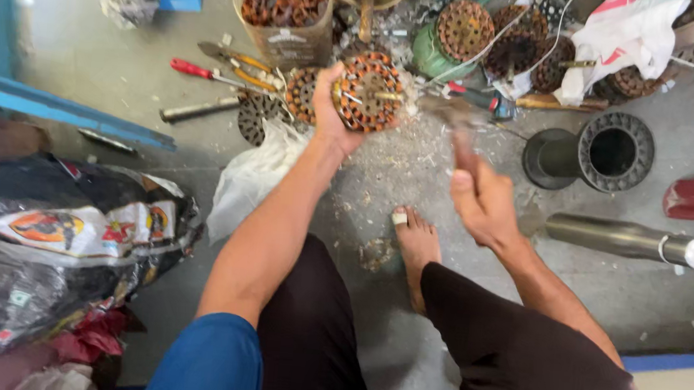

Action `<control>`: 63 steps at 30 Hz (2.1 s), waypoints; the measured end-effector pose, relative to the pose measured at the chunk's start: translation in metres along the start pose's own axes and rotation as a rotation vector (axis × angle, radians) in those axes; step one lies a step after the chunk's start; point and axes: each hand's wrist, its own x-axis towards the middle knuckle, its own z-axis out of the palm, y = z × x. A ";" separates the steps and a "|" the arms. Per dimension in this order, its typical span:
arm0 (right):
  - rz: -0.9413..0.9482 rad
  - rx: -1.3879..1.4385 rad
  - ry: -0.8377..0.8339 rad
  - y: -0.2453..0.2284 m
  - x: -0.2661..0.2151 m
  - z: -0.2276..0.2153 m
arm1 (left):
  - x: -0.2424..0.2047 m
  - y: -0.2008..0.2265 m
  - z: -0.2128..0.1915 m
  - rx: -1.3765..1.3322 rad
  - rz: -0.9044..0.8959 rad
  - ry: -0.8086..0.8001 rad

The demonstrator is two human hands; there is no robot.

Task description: The person hammers a metal rod into a copper-wound stator while seated on the floor, then returns to a workbench to insert and trim white plastic ties into the stator slots using scissors.

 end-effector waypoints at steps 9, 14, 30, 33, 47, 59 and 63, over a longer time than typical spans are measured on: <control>0.040 -0.051 -0.013 0.010 -0.004 0.011 | 0.004 -0.009 0.008 -0.055 -0.035 -0.116; -0.095 -0.017 0.121 0.006 -0.019 0.006 | 0.002 -0.016 -0.001 0.017 -0.040 -0.157; 0.340 -0.619 0.109 0.177 0.004 0.031 | -0.009 -0.020 0.014 0.086 -0.231 -0.341; 0.061 -0.630 0.084 0.172 0.032 0.027 | -0.005 -0.026 0.015 0.107 -0.323 -0.416; 0.341 0.419 -0.077 0.170 0.051 0.046 | -0.033 -0.011 0.014 0.125 -0.472 -0.806; 0.317 0.356 -0.166 0.150 0.124 0.066 | -0.048 0.037 -0.019 0.087 -0.272 -0.339; 0.523 0.860 -0.159 0.175 0.204 0.094 | -0.058 0.051 -0.038 0.090 -0.231 -0.317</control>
